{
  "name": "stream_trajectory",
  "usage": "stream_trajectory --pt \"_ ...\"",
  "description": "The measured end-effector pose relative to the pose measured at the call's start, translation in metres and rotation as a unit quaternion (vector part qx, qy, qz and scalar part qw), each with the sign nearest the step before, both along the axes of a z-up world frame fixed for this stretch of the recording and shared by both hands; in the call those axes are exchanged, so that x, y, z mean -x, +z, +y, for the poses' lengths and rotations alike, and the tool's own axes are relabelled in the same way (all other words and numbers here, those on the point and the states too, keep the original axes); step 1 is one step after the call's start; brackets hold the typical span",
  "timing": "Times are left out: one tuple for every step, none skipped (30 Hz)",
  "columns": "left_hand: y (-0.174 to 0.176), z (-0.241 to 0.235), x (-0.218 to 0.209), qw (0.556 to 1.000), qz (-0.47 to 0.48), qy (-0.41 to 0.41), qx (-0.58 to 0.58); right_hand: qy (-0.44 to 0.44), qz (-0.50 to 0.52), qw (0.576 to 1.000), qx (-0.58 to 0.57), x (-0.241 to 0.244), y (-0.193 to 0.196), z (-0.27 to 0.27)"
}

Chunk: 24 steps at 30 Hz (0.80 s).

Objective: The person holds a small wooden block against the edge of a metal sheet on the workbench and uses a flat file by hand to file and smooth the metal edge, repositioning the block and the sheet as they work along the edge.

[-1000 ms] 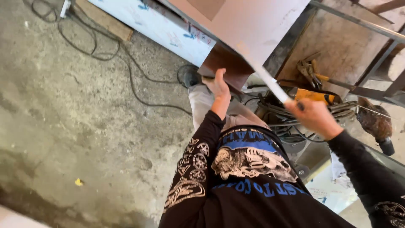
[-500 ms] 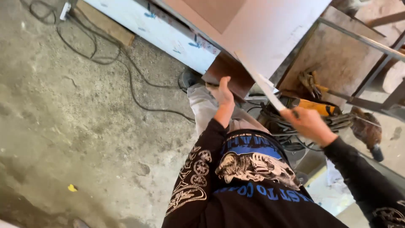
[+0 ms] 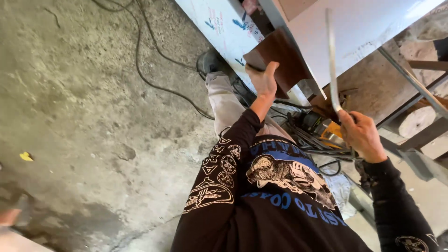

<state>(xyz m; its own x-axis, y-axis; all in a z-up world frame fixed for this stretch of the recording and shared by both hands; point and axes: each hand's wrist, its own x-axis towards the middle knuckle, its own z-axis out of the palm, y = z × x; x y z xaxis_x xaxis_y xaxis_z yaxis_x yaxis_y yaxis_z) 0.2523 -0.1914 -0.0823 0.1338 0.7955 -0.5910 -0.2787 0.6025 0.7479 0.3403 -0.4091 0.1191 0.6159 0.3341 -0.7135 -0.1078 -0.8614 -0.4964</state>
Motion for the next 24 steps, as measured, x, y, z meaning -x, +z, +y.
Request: stream_trajectory --pt "-0.001 0.0 -0.002 1.0 0.001 0.008 0.003 0.008 0.001 1.0 0.003 0.001 -0.001 0.003" --pt "-0.002 -0.001 -0.003 1.0 0.0 0.007 -0.01 0.018 0.022 1.0 0.002 0.003 -0.002 0.007" --pt "-0.004 -0.001 -0.005 1.0 -0.001 0.006 -0.024 0.029 0.042 0.999 0.001 0.005 -0.003 0.01" --pt "-0.005 0.0 -0.007 1.0 0.0 0.015 -0.022 0.037 0.042 0.998 0.003 0.005 -0.003 0.011" --pt "-0.005 0.0 -0.01 0.999 0.012 0.006 -0.032 0.046 0.05 0.998 0.003 0.005 -0.002 0.011" --pt "-0.006 0.001 -0.013 0.999 0.023 -0.002 -0.041 0.055 0.057 0.997 0.003 0.005 -0.001 0.012" --pt "-0.002 0.004 -0.011 0.999 0.025 0.007 -0.037 0.063 0.059 0.996 0.007 0.003 0.0 0.012" --pt "0.001 0.006 -0.01 0.999 0.037 -0.002 -0.037 0.047 0.064 0.997 -0.008 0.001 0.001 0.012" --pt "0.006 0.009 -0.01 0.998 0.048 -0.016 -0.037 0.027 0.067 0.997 -0.025 0.0 0.002 0.011" --pt "0.006 0.009 -0.009 0.998 0.048 -0.011 -0.034 0.031 0.068 0.997 -0.021 -0.001 0.002 0.013" --pt "0.007 0.01 -0.01 0.998 0.052 -0.016 -0.035 0.028 0.064 0.996 -0.048 -0.001 0.002 0.014" --pt "0.008 0.011 -0.011 0.998 0.056 -0.021 -0.036 0.026 0.059 0.995 -0.074 -0.003 0.002 0.015" --pt "0.008 0.013 -0.011 0.998 0.054 -0.02 -0.036 0.027 0.058 0.995 -0.075 -0.006 0.0 0.015" --pt "0.007 0.014 -0.012 0.998 0.054 -0.017 -0.042 0.018 0.08 0.995 -0.055 -0.011 -0.002 0.016" --pt "0.007 0.015 -0.011 0.997 0.053 -0.017 -0.048 0.007 0.103 0.994 -0.034 -0.013 -0.004 0.014" --pt "0.008 0.016 -0.01 0.997 0.052 -0.018 -0.048 0.006 0.102 0.994 -0.035 -0.024 0.005 0.012" --pt "0.009 0.018 -0.011 0.998 0.035 -0.011 -0.045 0.005 0.055 0.998 -0.017 -0.036 0.014 0.01" --pt "0.01 0.02 -0.013 0.999 0.018 -0.004 -0.042 0.004 0.008 1.0 0.001 -0.047 0.024 0.008" --pt "0.011 0.02 -0.011 0.999 0.016 -0.008 -0.04 0.001 0.007 1.0 0.003 -0.047 0.042 0.02" --pt "0.011 0.019 -0.009 0.999 0.01 -0.009 -0.035 -0.048 -0.005 0.994 -0.097 -0.047 0.06 0.032" --pt "0.012 0.021 -0.007 0.999 0.003 -0.01 -0.034 -0.095 -0.017 0.975 -0.199 -0.047 0.076 0.046" --pt "0.008 0.018 -0.005 0.999 0.002 -0.013 -0.035 -0.098 -0.018 0.975 -0.2 -0.047 0.049 0.028" --pt "0.005 0.019 -0.007 0.999 -0.015 -0.012 -0.044 -0.075 -0.092 0.979 -0.164 -0.052 0.021 0.014" --pt "0.002 0.019 -0.009 0.998 -0.031 -0.012 -0.053 -0.051 -0.166 0.976 -0.128 -0.057 -0.007 0.001"
